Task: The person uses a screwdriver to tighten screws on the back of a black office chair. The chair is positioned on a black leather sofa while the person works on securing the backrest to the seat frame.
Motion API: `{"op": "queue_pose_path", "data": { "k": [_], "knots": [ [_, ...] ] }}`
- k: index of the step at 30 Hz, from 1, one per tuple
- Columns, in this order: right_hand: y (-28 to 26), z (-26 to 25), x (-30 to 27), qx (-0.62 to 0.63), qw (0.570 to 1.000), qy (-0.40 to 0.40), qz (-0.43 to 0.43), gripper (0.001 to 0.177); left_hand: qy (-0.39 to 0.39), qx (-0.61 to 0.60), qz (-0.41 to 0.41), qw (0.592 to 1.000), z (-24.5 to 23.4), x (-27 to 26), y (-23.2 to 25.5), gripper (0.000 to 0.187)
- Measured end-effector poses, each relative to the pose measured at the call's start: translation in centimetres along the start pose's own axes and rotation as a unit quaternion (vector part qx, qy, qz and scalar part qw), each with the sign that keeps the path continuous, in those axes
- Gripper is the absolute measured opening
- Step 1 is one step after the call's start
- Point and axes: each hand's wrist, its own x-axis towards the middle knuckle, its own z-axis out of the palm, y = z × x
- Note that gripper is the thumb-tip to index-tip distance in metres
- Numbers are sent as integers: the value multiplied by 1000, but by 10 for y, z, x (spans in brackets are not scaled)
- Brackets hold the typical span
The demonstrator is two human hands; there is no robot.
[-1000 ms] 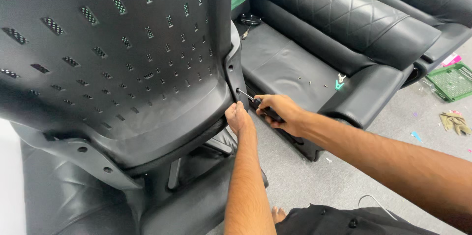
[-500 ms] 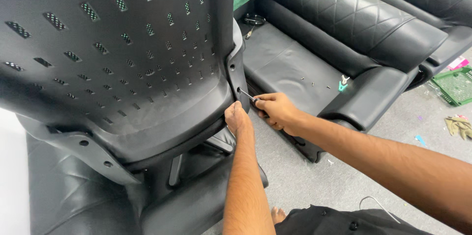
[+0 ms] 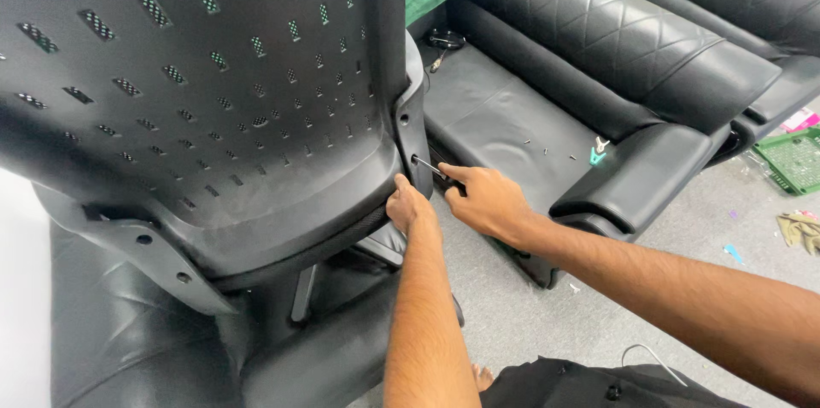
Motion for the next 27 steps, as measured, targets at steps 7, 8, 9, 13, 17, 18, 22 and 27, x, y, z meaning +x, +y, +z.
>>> {"op": "queue_pose_path", "data": {
  "k": [7,8,9,13,17,18,22,27],
  "knots": [
    [42,29,21,576,779,-120,216,24,37,-12,-74,997,-1,-19,27,75],
    [45,33,22,613,740,-127,246,18,35,-17,-82,996,-1,-19,27,74],
    [47,35,22,649,697,-135,275,14,35,-22,-91,995,-2,-18,27,74],
    [52,30,29,668,647,-217,297,29,30,-18,-87,996,-3,-12,28,74],
    [43,27,25,602,728,-196,263,28,62,-89,-152,982,5,-3,35,73],
    [38,26,23,576,752,-175,267,27,62,-113,-163,978,6,1,37,72],
    [22,22,14,470,846,-94,232,17,74,-168,-188,965,9,17,35,63],
    [14,16,8,431,882,-57,184,8,84,-133,-192,969,12,25,31,59]
  ]
}}
